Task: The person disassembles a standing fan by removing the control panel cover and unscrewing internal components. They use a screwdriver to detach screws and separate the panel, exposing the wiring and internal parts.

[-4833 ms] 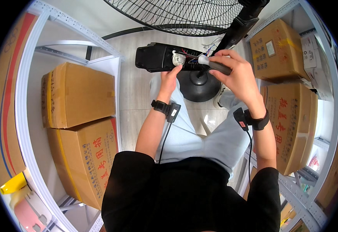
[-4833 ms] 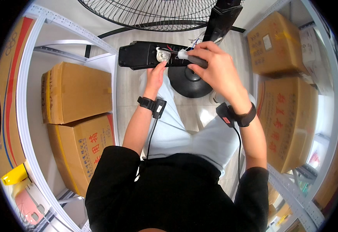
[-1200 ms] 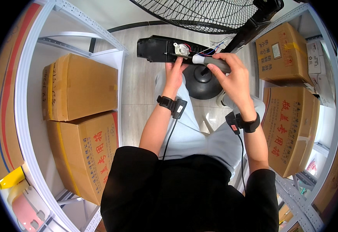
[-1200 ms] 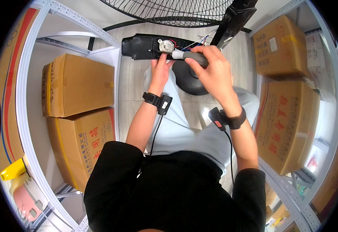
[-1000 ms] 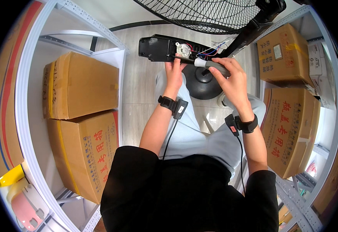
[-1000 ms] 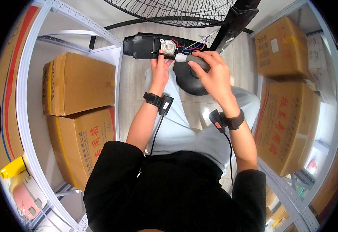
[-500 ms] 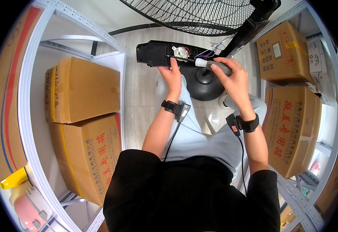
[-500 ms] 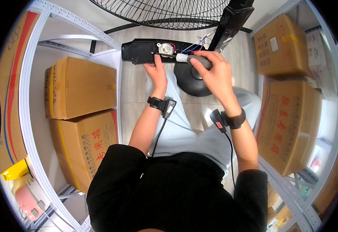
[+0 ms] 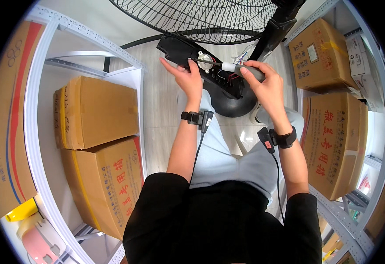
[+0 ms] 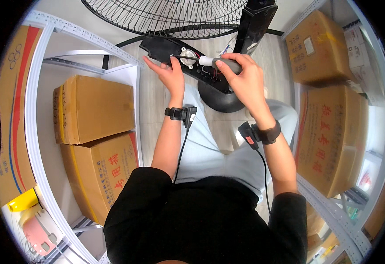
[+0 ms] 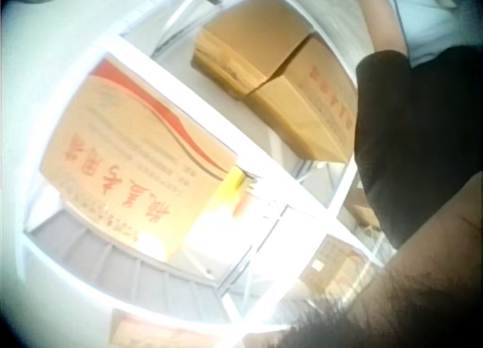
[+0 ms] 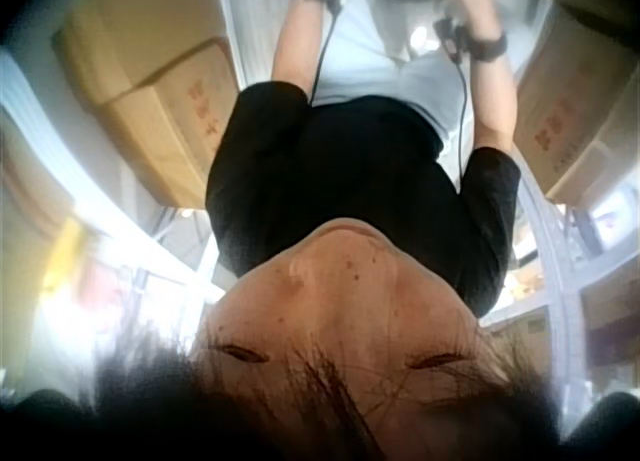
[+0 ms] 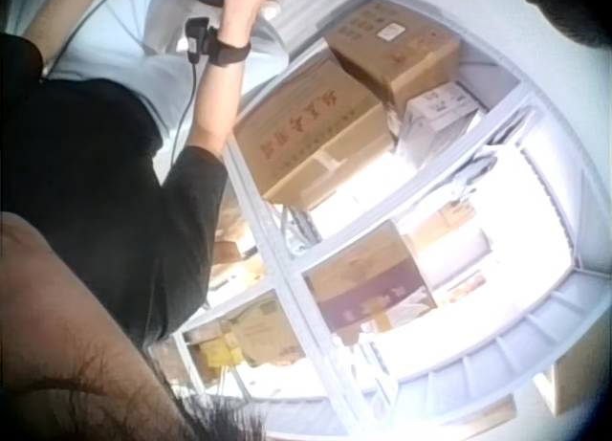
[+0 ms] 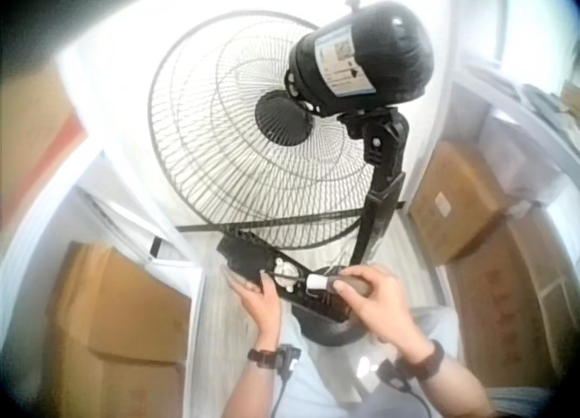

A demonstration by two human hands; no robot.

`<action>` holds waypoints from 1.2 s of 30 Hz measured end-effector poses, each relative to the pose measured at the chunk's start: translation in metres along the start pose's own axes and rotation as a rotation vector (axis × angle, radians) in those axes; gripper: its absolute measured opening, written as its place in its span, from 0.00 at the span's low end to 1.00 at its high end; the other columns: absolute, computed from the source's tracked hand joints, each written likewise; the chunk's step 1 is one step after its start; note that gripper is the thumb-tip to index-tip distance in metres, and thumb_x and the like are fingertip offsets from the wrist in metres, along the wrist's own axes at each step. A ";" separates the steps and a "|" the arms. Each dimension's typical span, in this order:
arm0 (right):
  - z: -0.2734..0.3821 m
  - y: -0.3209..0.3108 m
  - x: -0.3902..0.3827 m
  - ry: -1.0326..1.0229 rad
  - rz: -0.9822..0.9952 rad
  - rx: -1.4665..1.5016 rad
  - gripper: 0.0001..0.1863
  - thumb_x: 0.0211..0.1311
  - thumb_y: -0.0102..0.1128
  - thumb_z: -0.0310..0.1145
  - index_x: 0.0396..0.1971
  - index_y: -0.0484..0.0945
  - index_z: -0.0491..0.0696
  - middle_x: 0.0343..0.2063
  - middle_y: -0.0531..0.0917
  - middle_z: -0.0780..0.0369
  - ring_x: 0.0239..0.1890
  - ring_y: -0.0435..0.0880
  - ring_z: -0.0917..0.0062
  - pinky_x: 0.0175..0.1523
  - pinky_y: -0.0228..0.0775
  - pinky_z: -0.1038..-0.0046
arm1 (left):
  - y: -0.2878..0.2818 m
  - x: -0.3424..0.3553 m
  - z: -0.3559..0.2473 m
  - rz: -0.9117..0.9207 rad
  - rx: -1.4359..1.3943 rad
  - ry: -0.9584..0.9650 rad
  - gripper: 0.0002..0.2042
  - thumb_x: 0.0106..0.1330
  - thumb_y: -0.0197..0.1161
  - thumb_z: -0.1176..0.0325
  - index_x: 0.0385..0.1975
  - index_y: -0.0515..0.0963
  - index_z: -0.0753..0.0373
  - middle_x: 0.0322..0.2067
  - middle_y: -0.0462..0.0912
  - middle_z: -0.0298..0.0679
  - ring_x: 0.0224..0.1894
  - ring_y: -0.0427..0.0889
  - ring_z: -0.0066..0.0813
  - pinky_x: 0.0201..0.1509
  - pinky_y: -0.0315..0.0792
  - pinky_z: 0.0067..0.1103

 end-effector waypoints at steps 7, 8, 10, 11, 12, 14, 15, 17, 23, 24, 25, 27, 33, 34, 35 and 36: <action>0.001 0.006 0.007 -0.055 -0.019 -0.043 0.14 0.57 0.71 0.39 0.38 0.85 0.46 0.34 0.85 0.58 0.36 0.86 0.68 0.42 0.76 0.72 | 0.004 0.007 0.001 -0.085 0.339 0.641 0.30 0.67 0.57 0.76 0.69 0.59 0.62 0.47 0.82 0.45 0.42 0.79 0.33 0.43 0.75 0.26; 0.004 0.005 0.008 -0.054 -0.015 -0.049 0.14 0.57 0.71 0.39 0.38 0.85 0.46 0.35 0.85 0.58 0.36 0.86 0.68 0.42 0.76 0.71 | 0.004 0.006 0.004 -0.062 0.322 0.608 0.25 0.67 0.57 0.76 0.65 0.65 0.61 0.45 0.82 0.44 0.41 0.79 0.33 0.43 0.74 0.26; 0.005 0.004 0.008 -0.080 -0.013 -0.067 0.14 0.57 0.71 0.38 0.38 0.85 0.46 0.35 0.85 0.58 0.37 0.86 0.67 0.42 0.76 0.71 | 0.005 0.006 0.010 -0.017 0.289 0.540 0.17 0.66 0.57 0.76 0.55 0.76 0.61 0.43 0.82 0.41 0.39 0.78 0.35 0.41 0.72 0.27; 0.005 0.004 0.007 -0.106 -0.014 -0.077 0.14 0.57 0.71 0.38 0.38 0.85 0.46 0.35 0.85 0.58 0.37 0.86 0.67 0.42 0.76 0.71 | 0.005 0.006 0.013 -0.018 0.280 0.505 0.15 0.66 0.56 0.76 0.52 0.77 0.61 0.42 0.82 0.41 0.39 0.78 0.36 0.41 0.72 0.28; 0.006 0.004 0.006 -0.132 -0.014 -0.087 0.13 0.57 0.71 0.38 0.38 0.85 0.46 0.35 0.85 0.58 0.37 0.86 0.67 0.42 0.77 0.71 | 0.004 0.006 0.015 -0.019 0.271 0.470 0.13 0.66 0.56 0.76 0.49 0.78 0.61 0.41 0.81 0.41 0.39 0.78 0.36 0.41 0.72 0.28; 0.007 0.004 0.003 -0.171 -0.021 -0.079 0.13 0.57 0.71 0.37 0.38 0.85 0.46 0.36 0.85 0.58 0.37 0.86 0.66 0.42 0.77 0.70 | 0.004 0.005 0.017 -0.022 0.255 0.434 0.10 0.67 0.56 0.76 0.46 0.79 0.61 0.39 0.81 0.41 0.38 0.78 0.38 0.41 0.71 0.29; 0.008 0.004 0.002 -0.189 -0.025 -0.076 0.13 0.57 0.71 0.37 0.38 0.85 0.46 0.36 0.85 0.58 0.37 0.86 0.66 0.42 0.77 0.70 | 0.004 0.004 0.017 -0.023 0.249 0.433 0.10 0.67 0.56 0.75 0.46 0.79 0.61 0.38 0.81 0.41 0.38 0.78 0.39 0.42 0.71 0.30; 0.009 0.003 0.001 -0.218 -0.032 -0.098 0.12 0.57 0.71 0.36 0.38 0.85 0.46 0.36 0.85 0.58 0.37 0.86 0.65 0.42 0.77 0.70 | 0.004 0.002 0.016 -0.049 0.266 0.436 0.09 0.68 0.55 0.75 0.45 0.79 0.62 0.38 0.81 0.42 0.39 0.79 0.40 0.43 0.72 0.31; 0.009 -0.010 0.000 -0.179 -0.032 -0.096 0.13 0.56 0.71 0.36 0.39 0.85 0.46 0.36 0.85 0.58 0.36 0.85 0.67 0.41 0.76 0.72 | -0.003 0.002 0.021 -0.157 0.265 0.429 0.08 0.71 0.52 0.75 0.43 0.77 0.65 0.39 0.82 0.46 0.41 0.80 0.43 0.46 0.72 0.31; 0.010 -0.013 -0.002 -0.161 -0.029 -0.093 0.13 0.56 0.71 0.36 0.39 0.85 0.46 0.36 0.85 0.58 0.36 0.85 0.68 0.41 0.76 0.73 | -0.005 0.003 0.025 -0.154 0.250 0.390 0.08 0.71 0.51 0.75 0.44 0.77 0.65 0.40 0.82 0.47 0.42 0.80 0.45 0.46 0.72 0.32; 0.010 -0.016 -0.003 -0.136 -0.025 -0.082 0.13 0.57 0.71 0.36 0.39 0.85 0.46 0.36 0.85 0.58 0.36 0.85 0.69 0.41 0.75 0.73 | -0.007 0.003 0.028 -0.150 0.235 0.350 0.08 0.71 0.51 0.75 0.44 0.76 0.65 0.40 0.81 0.47 0.42 0.80 0.46 0.46 0.72 0.33; 0.009 -0.020 -0.006 -0.085 -0.017 -0.060 0.13 0.57 0.71 0.36 0.39 0.85 0.46 0.35 0.85 0.59 0.36 0.85 0.71 0.41 0.75 0.74 | -0.007 0.002 0.029 -0.142 0.207 0.282 0.08 0.71 0.50 0.75 0.44 0.76 0.65 0.41 0.81 0.48 0.42 0.79 0.47 0.46 0.72 0.33; 0.001 -0.033 -0.016 -0.070 -0.002 -0.107 0.13 0.57 0.71 0.36 0.39 0.85 0.46 0.35 0.85 0.58 0.35 0.85 0.72 0.40 0.75 0.74 | -0.008 0.001 0.035 -0.121 0.138 0.267 0.10 0.71 0.53 0.72 0.48 0.75 0.64 0.40 0.80 0.39 0.36 0.77 0.30 0.40 0.70 0.25; 0.001 -0.033 -0.018 -0.082 0.003 -0.123 0.13 0.57 0.71 0.36 0.39 0.85 0.46 0.35 0.85 0.58 0.35 0.85 0.71 0.40 0.75 0.74 | -0.009 0.001 0.038 -0.095 0.122 0.239 0.11 0.71 0.54 0.72 0.50 0.74 0.63 0.41 0.80 0.38 0.37 0.77 0.27 0.39 0.70 0.23; 0.000 -0.034 -0.021 -0.093 0.004 -0.142 0.13 0.57 0.71 0.35 0.39 0.85 0.45 0.35 0.85 0.58 0.35 0.85 0.71 0.39 0.75 0.74 | -0.008 0.000 0.039 -0.065 0.102 0.210 0.12 0.70 0.55 0.72 0.51 0.73 0.63 0.42 0.79 0.37 0.37 0.77 0.24 0.38 0.70 0.22; -0.001 -0.034 -0.023 -0.103 0.006 -0.161 0.13 0.57 0.71 0.35 0.39 0.85 0.45 0.35 0.85 0.58 0.35 0.85 0.70 0.39 0.76 0.74 | -0.006 -0.001 0.041 -0.020 0.028 0.162 0.14 0.69 0.57 0.72 0.53 0.72 0.62 0.43 0.79 0.37 0.37 0.77 0.23 0.37 0.70 0.20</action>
Point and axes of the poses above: each hand's wrist, its own x-axis towards the middle knuckle, its own y-axis out of the palm, z = x × y, the point moved 4 cm from there along x, towards the middle knuckle
